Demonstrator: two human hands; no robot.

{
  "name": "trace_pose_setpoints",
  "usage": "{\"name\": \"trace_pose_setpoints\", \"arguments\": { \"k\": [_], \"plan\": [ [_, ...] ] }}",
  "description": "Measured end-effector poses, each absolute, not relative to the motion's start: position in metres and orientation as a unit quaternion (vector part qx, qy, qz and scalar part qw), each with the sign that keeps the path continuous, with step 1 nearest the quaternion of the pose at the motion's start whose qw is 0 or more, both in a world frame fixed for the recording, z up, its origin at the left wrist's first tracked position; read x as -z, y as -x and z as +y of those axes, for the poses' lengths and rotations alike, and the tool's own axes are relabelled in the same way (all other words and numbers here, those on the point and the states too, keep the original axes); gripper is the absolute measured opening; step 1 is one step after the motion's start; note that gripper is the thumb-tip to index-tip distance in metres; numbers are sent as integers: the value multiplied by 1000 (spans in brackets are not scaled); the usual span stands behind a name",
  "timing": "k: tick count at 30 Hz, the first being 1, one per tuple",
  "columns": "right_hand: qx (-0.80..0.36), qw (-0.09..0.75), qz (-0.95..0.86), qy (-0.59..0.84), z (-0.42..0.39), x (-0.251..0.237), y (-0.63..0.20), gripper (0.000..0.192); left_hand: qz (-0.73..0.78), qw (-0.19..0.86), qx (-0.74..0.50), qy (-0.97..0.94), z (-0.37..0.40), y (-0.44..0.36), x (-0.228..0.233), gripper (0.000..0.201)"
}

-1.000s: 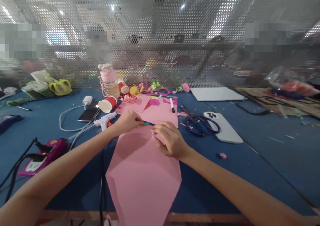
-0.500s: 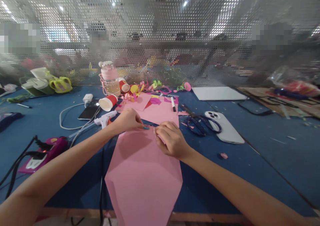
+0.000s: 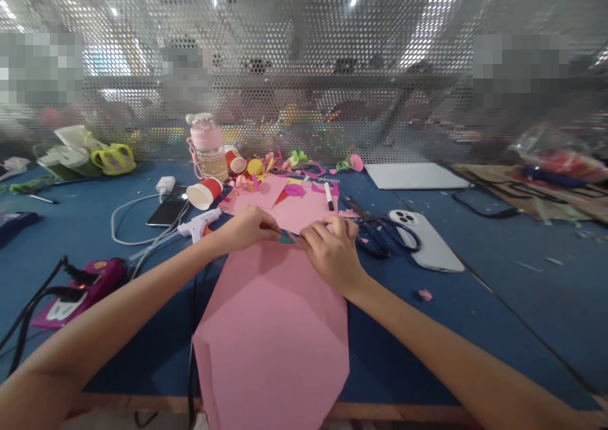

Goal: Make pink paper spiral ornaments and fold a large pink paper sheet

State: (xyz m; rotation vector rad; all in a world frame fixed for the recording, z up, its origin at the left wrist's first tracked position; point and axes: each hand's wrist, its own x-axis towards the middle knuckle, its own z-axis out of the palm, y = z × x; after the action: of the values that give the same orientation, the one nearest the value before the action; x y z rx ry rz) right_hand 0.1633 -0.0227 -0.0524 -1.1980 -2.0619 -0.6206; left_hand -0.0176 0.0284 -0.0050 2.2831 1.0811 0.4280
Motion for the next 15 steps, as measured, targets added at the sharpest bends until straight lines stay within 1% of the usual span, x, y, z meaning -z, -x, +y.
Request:
{"name": "trace_pose_setpoints", "arguments": {
  "k": [4, 7, 12, 15],
  "plan": [
    [227, 324, -798, 456, -20, 53, -167, 20, 383, 345, -170, -840, 29, 20, 7, 22],
    [226, 333, -794, 456, -21, 52, -168, 22, 394, 351, -170, -832, 28, 21, 8, 20],
    [230, 342, -791, 451, -19, 51, -170, 21, 416, 333, -158, -831, 33, 25, 8, 12],
    [230, 347, -787, 456, -16, 51, -172, 20, 425, 276, -145, -850, 37, 27, 4, 14]
  ]
}}
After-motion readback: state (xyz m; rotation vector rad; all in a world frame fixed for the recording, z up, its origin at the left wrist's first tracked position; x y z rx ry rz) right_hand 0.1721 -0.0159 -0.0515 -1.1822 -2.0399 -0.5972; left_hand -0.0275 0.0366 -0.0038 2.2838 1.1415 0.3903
